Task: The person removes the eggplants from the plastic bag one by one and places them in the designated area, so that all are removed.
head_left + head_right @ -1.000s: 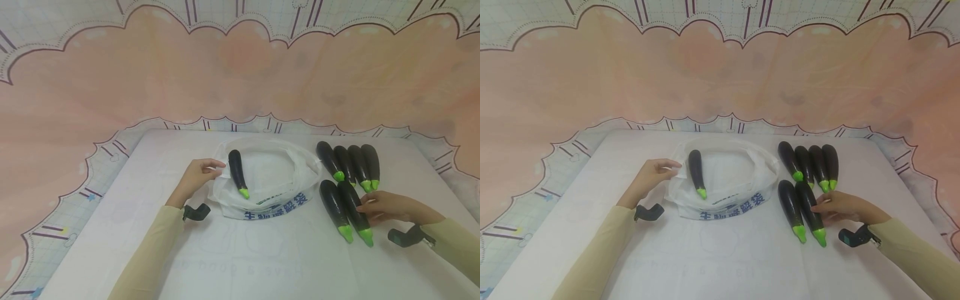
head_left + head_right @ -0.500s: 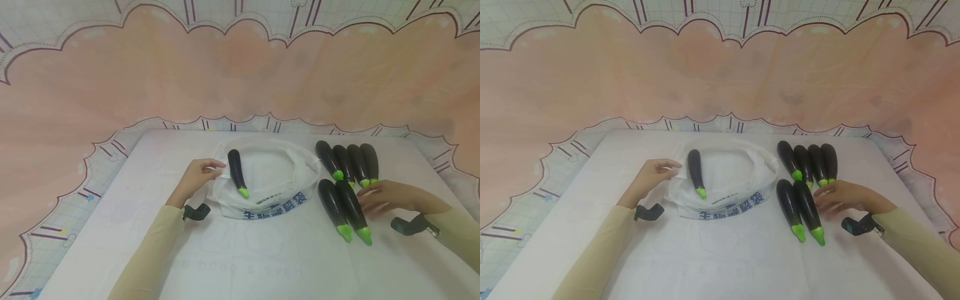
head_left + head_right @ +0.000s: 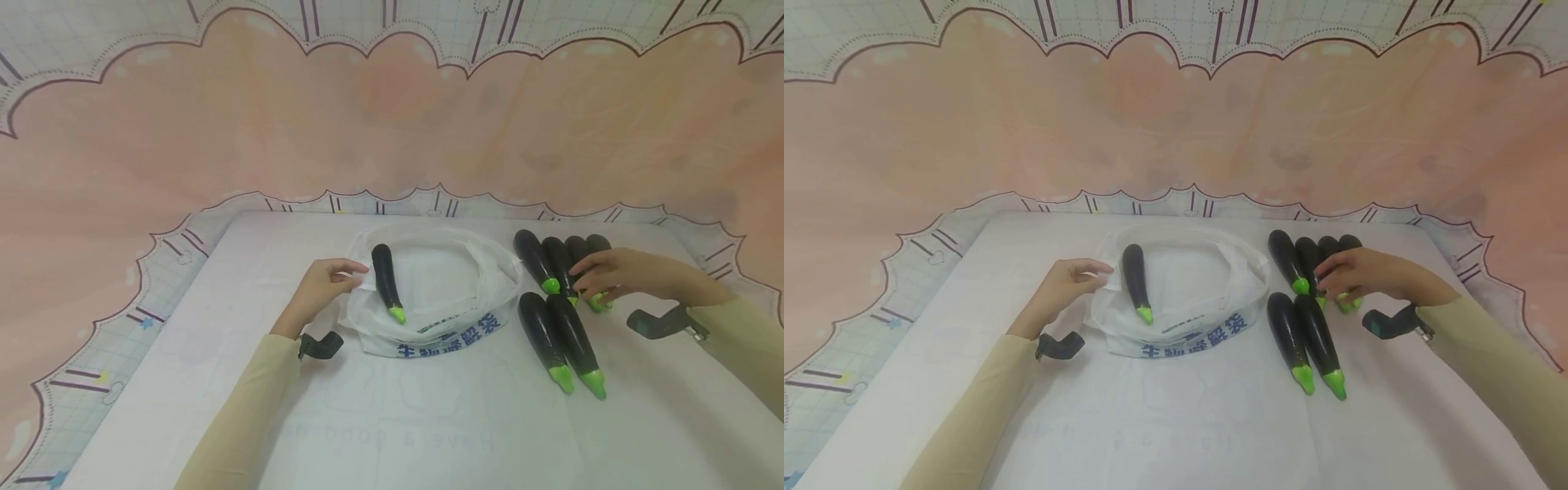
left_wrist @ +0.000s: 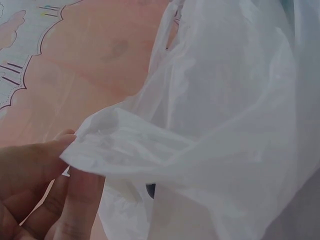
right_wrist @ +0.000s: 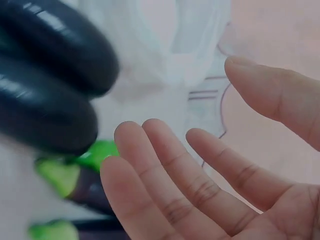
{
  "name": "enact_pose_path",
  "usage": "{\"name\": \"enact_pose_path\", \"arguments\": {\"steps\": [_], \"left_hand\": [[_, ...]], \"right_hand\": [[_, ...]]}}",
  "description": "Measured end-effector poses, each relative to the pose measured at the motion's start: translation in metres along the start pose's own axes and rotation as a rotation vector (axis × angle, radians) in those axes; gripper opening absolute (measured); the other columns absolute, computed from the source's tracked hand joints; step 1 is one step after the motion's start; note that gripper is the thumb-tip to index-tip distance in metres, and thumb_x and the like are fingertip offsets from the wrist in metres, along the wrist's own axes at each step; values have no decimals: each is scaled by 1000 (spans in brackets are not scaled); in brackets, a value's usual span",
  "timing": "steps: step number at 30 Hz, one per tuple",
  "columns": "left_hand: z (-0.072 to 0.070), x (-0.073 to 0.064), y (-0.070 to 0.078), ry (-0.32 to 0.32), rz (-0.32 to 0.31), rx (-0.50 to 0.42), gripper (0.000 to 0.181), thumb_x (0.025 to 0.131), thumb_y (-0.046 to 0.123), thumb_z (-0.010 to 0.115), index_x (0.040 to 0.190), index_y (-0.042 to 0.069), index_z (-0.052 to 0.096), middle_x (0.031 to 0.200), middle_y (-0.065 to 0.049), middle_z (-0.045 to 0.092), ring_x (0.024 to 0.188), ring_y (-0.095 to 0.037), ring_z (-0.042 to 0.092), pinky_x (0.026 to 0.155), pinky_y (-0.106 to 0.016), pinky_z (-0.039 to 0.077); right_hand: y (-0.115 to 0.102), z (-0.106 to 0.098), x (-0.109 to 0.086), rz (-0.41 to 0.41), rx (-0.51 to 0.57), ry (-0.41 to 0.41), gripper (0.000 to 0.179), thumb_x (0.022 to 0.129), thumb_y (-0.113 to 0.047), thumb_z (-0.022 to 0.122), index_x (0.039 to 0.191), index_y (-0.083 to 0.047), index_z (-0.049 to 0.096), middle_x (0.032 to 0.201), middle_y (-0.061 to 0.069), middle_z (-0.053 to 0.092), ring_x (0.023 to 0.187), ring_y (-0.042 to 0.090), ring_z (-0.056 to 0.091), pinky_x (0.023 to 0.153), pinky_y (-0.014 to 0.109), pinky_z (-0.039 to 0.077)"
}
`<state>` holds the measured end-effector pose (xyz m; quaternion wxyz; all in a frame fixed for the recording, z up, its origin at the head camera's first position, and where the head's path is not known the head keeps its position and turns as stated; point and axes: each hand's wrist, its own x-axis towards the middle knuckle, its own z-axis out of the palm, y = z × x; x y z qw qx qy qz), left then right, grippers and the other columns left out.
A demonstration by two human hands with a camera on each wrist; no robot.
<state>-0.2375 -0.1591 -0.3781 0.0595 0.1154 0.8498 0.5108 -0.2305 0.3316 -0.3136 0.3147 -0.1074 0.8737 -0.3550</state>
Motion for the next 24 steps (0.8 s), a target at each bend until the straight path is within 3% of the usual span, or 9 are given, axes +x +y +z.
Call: {"name": "enact_pose_path", "arguments": {"steps": [6, 15, 24], "left_hand": [[0, -1, 3, -4, -2, 7, 28, 88, 15, 64, 113, 3, 66, 122, -15, 63, 83, -10, 67, 77, -24, 49], [1, 0, 5, 1, -5, 1, 26, 88, 15, 64, 112, 4, 66, 123, -14, 63, 84, -12, 67, 81, -29, 50], [1, -1, 6, 6, 0, 0, 27, 88, 14, 64, 113, 3, 66, 124, -14, 62, 86, -12, 67, 81, -28, 50]], "right_hand": [[-27, 4, 23, -24, -16, 6, 54, 93, -18, 57, 133, 12, 37, 123, 28, 58, 101, 23, 66, 81, 32, 55], [-65, 26, 62, -108, -94, 29, 52, 90, -27, 62, 130, 4, 48, 116, 20, 65, 102, 27, 66, 86, 38, 54], [-95, 49, 110, -206, 20, -36, 54, 93, -27, 58, 134, 4, 43, 128, 24, 57, 114, 35, 59, 94, 42, 49]]}}
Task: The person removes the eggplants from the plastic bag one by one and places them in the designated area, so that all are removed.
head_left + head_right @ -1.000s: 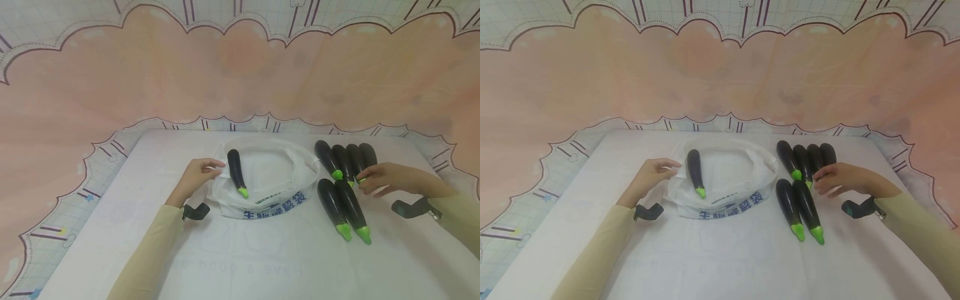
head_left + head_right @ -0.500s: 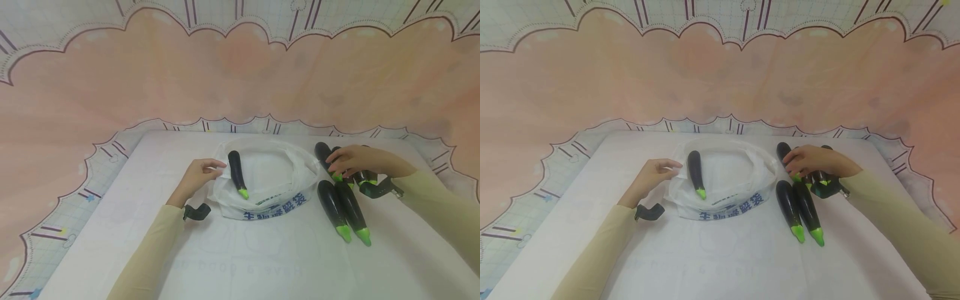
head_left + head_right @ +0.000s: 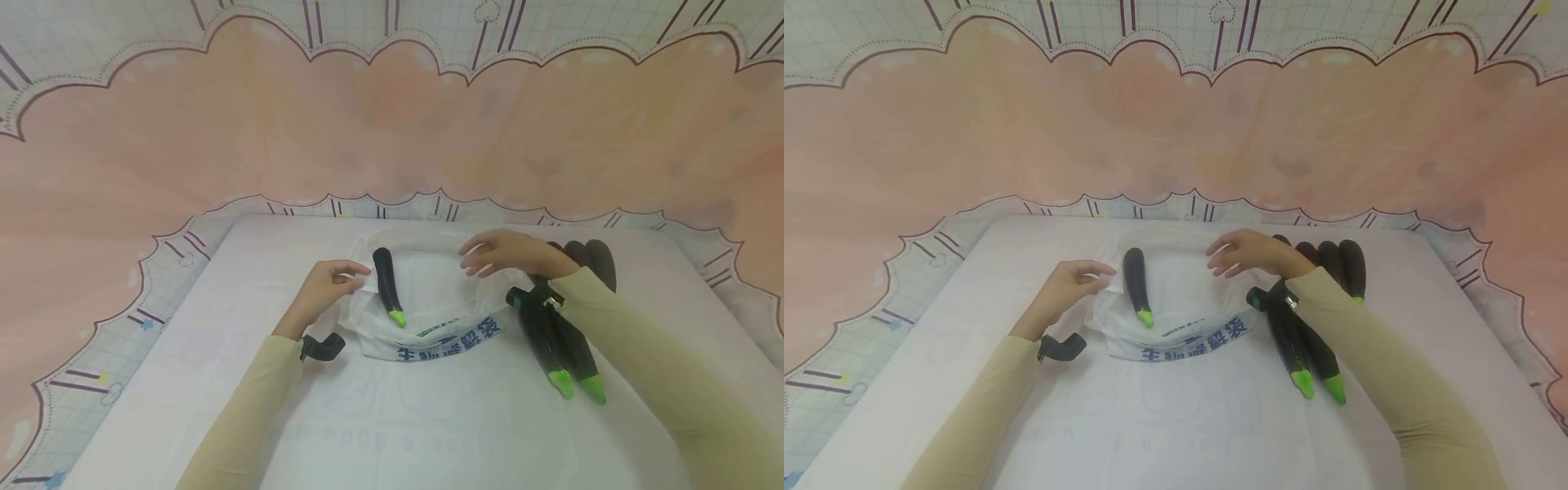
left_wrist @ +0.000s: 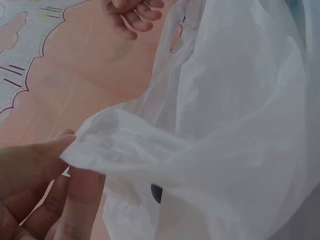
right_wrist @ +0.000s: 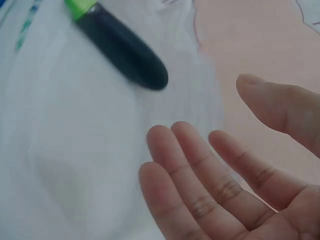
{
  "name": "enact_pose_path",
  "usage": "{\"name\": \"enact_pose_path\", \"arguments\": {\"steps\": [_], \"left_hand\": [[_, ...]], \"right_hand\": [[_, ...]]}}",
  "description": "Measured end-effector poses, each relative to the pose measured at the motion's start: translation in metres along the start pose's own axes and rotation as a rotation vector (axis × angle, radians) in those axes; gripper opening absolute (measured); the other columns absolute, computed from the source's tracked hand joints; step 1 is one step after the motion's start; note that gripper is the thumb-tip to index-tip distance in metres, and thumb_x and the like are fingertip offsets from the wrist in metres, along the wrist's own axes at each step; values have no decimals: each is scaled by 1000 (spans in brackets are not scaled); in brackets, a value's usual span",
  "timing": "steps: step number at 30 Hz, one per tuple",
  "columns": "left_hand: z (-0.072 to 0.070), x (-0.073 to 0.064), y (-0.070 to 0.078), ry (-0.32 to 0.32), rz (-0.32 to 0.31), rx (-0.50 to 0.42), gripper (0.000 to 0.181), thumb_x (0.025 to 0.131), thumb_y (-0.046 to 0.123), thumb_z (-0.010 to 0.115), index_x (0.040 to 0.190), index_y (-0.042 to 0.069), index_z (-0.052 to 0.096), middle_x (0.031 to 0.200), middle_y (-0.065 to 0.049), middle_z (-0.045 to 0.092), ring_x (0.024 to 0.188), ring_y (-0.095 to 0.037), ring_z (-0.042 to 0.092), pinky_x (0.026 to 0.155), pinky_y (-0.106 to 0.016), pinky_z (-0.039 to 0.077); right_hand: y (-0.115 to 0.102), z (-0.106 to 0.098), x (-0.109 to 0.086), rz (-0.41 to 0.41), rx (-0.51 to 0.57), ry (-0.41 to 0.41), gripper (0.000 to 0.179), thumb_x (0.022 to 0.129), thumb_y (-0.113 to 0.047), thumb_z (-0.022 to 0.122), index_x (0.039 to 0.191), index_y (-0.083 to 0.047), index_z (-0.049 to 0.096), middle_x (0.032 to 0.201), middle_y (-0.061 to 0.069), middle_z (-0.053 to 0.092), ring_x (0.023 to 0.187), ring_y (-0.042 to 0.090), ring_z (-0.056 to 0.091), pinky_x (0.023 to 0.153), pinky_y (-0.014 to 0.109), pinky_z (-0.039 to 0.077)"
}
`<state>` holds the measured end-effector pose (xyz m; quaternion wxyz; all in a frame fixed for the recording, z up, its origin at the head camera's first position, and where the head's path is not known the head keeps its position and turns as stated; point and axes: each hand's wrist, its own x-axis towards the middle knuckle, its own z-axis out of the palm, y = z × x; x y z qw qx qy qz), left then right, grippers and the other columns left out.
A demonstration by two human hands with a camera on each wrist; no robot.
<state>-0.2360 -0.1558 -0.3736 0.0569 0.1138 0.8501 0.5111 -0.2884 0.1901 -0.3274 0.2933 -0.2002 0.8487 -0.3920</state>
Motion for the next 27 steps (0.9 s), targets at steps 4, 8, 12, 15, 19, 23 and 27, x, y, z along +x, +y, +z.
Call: {"name": "enact_pose_path", "arguments": {"steps": [4, 8, 12, 15, 19, 23, 27], "left_hand": [[-1, 0, -1, 0, -13, 2, 27, 88, 14, 64, 113, 4, 66, 124, -13, 63, 89, -15, 67, 82, -29, 50], [-2, 0, -2, 0, -17, 5, 27, 88, 15, 64, 113, 5, 66, 124, -12, 63, 90, -17, 67, 83, -31, 50], [-4, -1, -1, 4, -7, 8, 27, 88, 14, 64, 113, 5, 66, 125, -13, 62, 89, -17, 68, 83, -32, 50], [-5, -2, -1, 5, -4, 8, 26, 88, 15, 64, 113, 5, 66, 125, -13, 62, 89, -17, 68, 84, -34, 51], [-5, -3, -2, 3, -2, 8, 26, 89, 15, 64, 113, 5, 66, 124, -13, 62, 89, -18, 68, 86, -36, 51], [-5, -2, -3, 2, 4, 8, 27, 89, 15, 64, 113, 5, 66, 124, -13, 62, 88, -17, 68, 85, -35, 51], [-6, -3, -2, 5, 5, 14, 27, 88, 15, 64, 113, 5, 66, 123, -13, 63, 83, -11, 66, 82, -30, 49]], "right_hand": [[-5, 12, 21, -38, 54, 4, 53, 92, -25, 59, 134, 4, 43, 128, 24, 56, 113, 33, 60, 93, 40, 50], [-9, 23, 41, -48, 106, 25, 50, 92, -23, 60, 133, 2, 46, 129, 22, 56, 113, 32, 60, 94, 40, 50], [-12, 32, 60, -51, 173, 62, 49, 92, -20, 60, 132, 4, 47, 130, 22, 56, 112, 31, 60, 94, 40, 50], [-13, 39, 74, -36, 219, 91, 48, 91, -19, 62, 130, 4, 48, 130, 21, 56, 111, 29, 62, 93, 39, 51], [-15, 48, 88, -38, 235, 114, 46, 91, -17, 62, 129, 5, 49, 129, 20, 57, 111, 29, 62, 93, 38, 50], [-18, 58, 97, -50, 213, 134, 43, 90, -16, 62, 127, 4, 52, 127, 20, 58, 110, 29, 62, 92, 38, 51], [-19, 67, 104, -56, 220, 177, 41, 88, -13, 65, 125, 2, 55, 126, 18, 59, 109, 27, 62, 90, 35, 52]]}}
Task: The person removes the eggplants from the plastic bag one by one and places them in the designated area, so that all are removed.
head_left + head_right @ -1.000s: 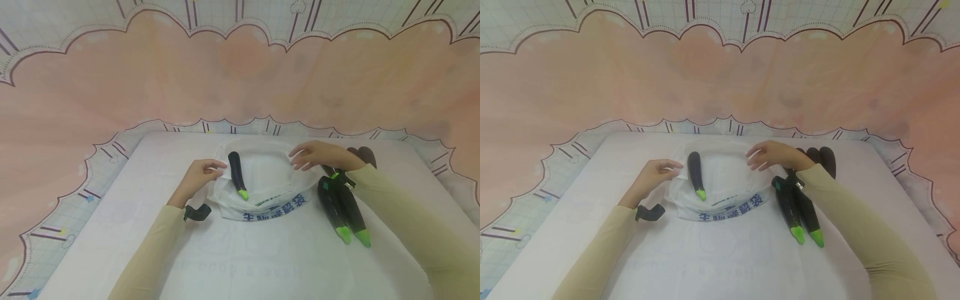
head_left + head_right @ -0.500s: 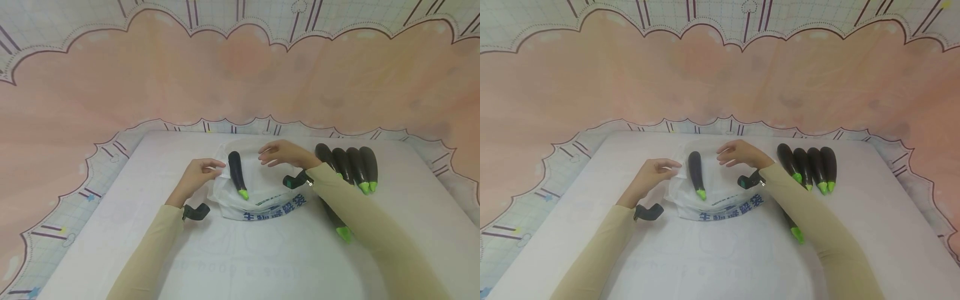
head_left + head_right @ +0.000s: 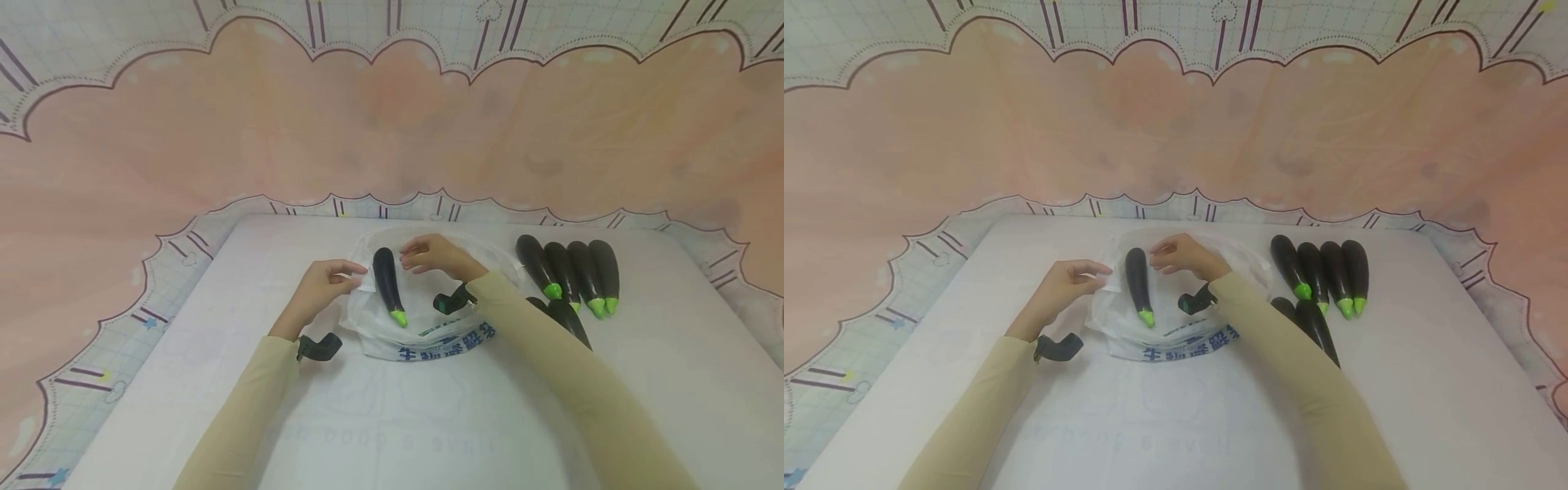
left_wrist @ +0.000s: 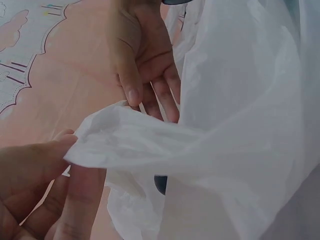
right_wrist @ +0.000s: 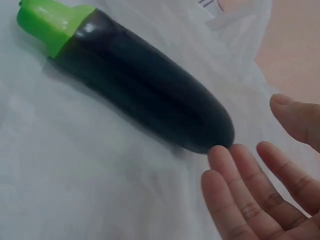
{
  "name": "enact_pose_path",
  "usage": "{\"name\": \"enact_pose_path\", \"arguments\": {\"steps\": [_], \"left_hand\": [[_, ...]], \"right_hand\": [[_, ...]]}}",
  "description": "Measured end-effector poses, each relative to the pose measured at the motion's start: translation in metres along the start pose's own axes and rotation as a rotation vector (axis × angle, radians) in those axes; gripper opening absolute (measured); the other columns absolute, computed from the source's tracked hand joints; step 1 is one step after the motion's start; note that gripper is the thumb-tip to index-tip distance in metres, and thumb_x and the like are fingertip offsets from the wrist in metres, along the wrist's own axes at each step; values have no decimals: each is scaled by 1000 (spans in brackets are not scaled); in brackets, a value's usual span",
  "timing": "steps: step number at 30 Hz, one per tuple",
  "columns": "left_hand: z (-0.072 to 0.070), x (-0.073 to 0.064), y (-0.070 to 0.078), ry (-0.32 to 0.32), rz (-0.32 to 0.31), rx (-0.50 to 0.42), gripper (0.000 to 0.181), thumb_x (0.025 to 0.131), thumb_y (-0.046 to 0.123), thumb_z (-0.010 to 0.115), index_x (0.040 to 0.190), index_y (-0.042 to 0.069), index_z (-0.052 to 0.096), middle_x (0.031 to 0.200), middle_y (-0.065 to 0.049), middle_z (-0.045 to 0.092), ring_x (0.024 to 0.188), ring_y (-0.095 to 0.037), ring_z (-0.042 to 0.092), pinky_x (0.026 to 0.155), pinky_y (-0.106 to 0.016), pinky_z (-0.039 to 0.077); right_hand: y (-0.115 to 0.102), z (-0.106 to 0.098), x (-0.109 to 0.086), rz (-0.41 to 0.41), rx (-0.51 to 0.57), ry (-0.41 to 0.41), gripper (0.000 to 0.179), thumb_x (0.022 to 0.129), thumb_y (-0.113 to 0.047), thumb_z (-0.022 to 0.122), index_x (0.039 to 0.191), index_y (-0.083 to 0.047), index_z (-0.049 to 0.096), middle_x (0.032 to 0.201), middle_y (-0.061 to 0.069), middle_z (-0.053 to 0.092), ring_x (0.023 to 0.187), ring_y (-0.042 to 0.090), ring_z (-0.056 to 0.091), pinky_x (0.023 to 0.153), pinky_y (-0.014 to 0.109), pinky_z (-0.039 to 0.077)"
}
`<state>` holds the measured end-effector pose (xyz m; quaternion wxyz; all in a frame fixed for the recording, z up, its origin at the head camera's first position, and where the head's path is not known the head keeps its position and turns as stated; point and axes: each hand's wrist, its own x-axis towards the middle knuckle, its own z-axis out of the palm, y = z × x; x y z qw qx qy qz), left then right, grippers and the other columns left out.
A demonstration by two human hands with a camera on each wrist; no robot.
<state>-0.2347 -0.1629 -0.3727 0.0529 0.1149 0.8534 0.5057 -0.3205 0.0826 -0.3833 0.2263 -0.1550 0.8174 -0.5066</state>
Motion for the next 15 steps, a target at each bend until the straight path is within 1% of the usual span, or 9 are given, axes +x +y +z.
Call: {"name": "enact_pose_path", "arguments": {"steps": [3, 5, 8, 10, 12, 15], "left_hand": [[0, 0, 0, 0, 3, 2, 26, 88, 14, 64, 113, 5, 66, 123, -14, 63, 82, -10, 66, 79, -27, 49], [1, 0, 0, 0, 4, 2, 26, 88, 14, 64, 112, 4, 66, 123, -13, 63, 82, -12, 67, 78, -26, 48], [1, 0, -1, 0, 4, 7, 25, 88, 13, 64, 112, 5, 67, 123, -13, 63, 84, -14, 68, 77, -26, 48], [1, 0, -1, -1, 3, 11, 26, 89, 14, 63, 112, 5, 66, 124, -14, 63, 85, -15, 68, 78, -27, 49], [1, 0, -1, -4, -5, 11, 26, 89, 14, 63, 113, 5, 66, 123, -14, 63, 86, -16, 68, 80, -30, 50], [2, 0, -1, -11, -9, 15, 27, 89, 16, 63, 114, 4, 65, 123, -15, 63, 89, -17, 68, 84, -34, 50]], "right_hand": [[4, 6, 3, -9, 17, 38, 42, 87, -11, 66, 125, 1, 55, 127, 17, 58, 111, 28, 60, 88, 33, 53], [7, 11, 5, 5, 14, 69, 42, 85, -11, 67, 124, 0, 55, 126, 17, 58, 111, 29, 60, 87, 31, 53], [12, 18, 8, 34, 6, 94, 43, 84, -10, 68, 124, 0, 54, 123, 18, 59, 107, 28, 61, 84, 30, 54], [14, 23, 9, 63, 6, 88, 45, 83, -10, 70, 124, 0, 52, 123, 19, 59, 103, 27, 63, 82, 30, 55], [16, 26, 9, 88, -1, 66, 49, 83, -11, 71, 126, 2, 50, 123, 19, 58, 98, 27, 65, 82, 31, 55], [16, 32, 9, 122, -41, 29, 57, 81, -16, 73, 128, 3, 48, 124, 20, 58, 93, 25, 67, 84, 33, 54]]}}
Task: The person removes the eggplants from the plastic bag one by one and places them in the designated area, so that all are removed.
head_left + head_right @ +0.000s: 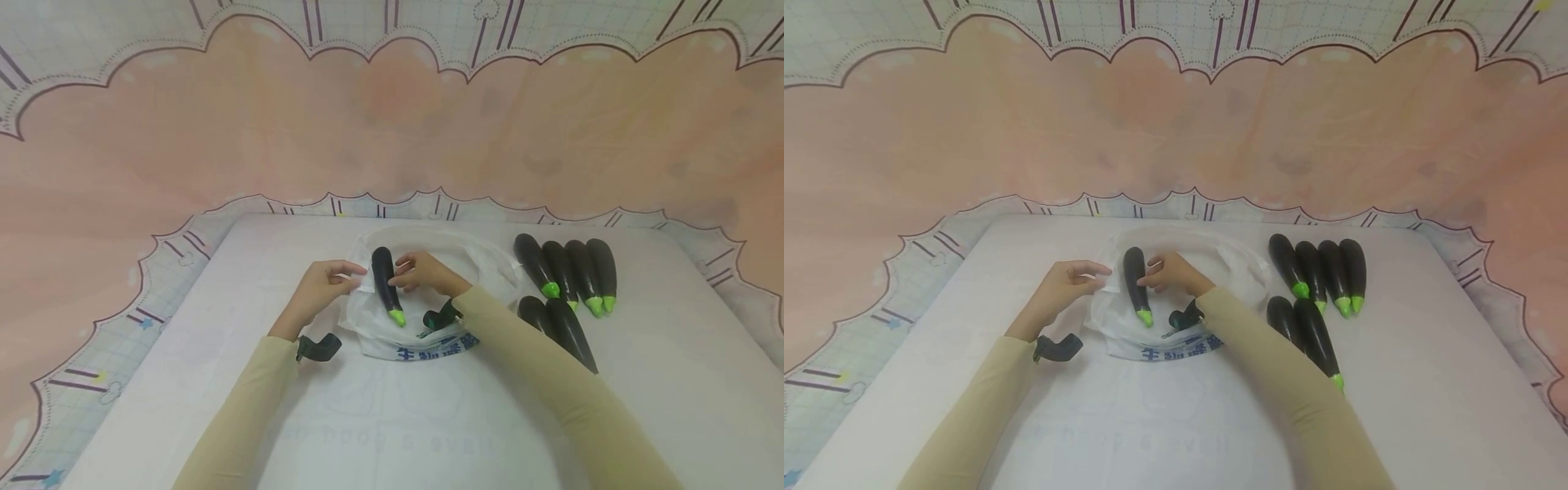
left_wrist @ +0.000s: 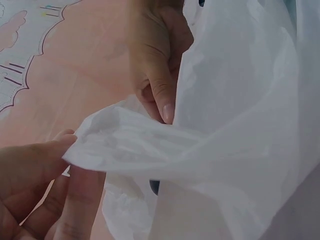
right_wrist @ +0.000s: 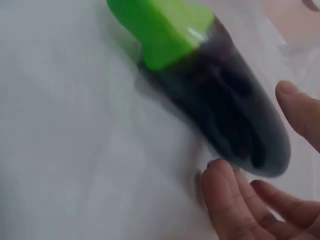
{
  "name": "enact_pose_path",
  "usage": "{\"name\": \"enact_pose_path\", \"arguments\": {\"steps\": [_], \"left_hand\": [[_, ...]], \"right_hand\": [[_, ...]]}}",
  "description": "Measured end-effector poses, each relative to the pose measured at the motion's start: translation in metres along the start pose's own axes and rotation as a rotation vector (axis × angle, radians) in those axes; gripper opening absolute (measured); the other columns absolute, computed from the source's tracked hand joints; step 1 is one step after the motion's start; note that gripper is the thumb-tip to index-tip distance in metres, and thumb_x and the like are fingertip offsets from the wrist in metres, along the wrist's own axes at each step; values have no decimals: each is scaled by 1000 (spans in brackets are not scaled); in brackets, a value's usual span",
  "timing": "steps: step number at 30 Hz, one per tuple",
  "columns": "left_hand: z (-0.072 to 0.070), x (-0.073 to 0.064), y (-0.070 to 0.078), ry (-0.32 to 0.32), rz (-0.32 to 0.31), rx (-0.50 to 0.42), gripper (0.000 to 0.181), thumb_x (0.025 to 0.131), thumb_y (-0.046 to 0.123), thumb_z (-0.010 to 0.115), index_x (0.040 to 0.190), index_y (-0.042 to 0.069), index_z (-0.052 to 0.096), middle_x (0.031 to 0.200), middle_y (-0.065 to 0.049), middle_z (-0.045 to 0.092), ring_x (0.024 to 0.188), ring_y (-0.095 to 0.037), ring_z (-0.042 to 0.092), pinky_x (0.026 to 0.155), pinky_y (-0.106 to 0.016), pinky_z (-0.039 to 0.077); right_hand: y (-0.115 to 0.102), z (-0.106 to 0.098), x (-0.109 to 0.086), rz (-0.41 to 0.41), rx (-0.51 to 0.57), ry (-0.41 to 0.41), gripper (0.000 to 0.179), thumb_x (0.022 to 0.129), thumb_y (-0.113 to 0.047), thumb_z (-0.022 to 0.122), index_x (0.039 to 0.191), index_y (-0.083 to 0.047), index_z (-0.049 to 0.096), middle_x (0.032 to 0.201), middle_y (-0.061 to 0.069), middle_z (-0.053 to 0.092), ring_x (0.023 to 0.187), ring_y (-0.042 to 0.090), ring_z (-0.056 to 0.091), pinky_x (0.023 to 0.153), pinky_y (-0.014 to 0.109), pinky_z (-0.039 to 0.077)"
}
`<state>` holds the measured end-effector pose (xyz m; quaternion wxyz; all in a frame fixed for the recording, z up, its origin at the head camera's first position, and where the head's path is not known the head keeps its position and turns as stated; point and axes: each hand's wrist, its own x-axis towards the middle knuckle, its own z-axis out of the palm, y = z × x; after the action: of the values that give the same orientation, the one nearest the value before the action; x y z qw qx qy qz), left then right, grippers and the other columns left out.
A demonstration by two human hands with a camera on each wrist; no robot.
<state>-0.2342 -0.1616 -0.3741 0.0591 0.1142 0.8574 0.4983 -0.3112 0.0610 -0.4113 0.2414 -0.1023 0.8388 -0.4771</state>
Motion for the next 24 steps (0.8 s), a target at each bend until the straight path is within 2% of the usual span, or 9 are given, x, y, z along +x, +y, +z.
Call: {"name": "enact_pose_path", "arguments": {"steps": [6, 11, 16, 24], "left_hand": [[-1, 0, 0, -1, -9, -2, 29, 90, 17, 63, 115, 3, 65, 125, -15, 62, 92, -19, 68, 85, -34, 50], [-1, 0, -1, 1, 0, 7, 30, 89, 17, 64, 115, 3, 65, 125, -16, 61, 91, -19, 68, 82, -30, 49], [-1, -1, 1, 0, 4, 12, 29, 89, 17, 63, 115, 4, 65, 126, -15, 61, 92, -21, 68, 84, -34, 50], [0, 0, -1, 3, -15, -10, 27, 89, 16, 64, 114, 5, 66, 123, -13, 63, 89, -17, 68, 87, -38, 50]], "right_hand": [[-6, 9, -1, 53, -112, -2, 65, 78, -29, 77, 128, 4, 51, 114, 16, 64, 82, 19, 68, 82, 31, 53], [-12, 17, -4, 50, -168, 34, 67, 75, -32, 79, 123, 7, 53, 107, 16, 66, 77, 17, 65, 74, 27, 52], [-16, 20, -6, 73, -174, 62, 69, 74, -31, 80, 123, 9, 52, 111, 18, 64, 80, 19, 64, 75, 28, 52], [-15, 16, -12, 114, -106, 64, 62, 76, -26, 78, 124, 6, 54, 115, 17, 64, 84, 20, 67, 84, 31, 51]]}}
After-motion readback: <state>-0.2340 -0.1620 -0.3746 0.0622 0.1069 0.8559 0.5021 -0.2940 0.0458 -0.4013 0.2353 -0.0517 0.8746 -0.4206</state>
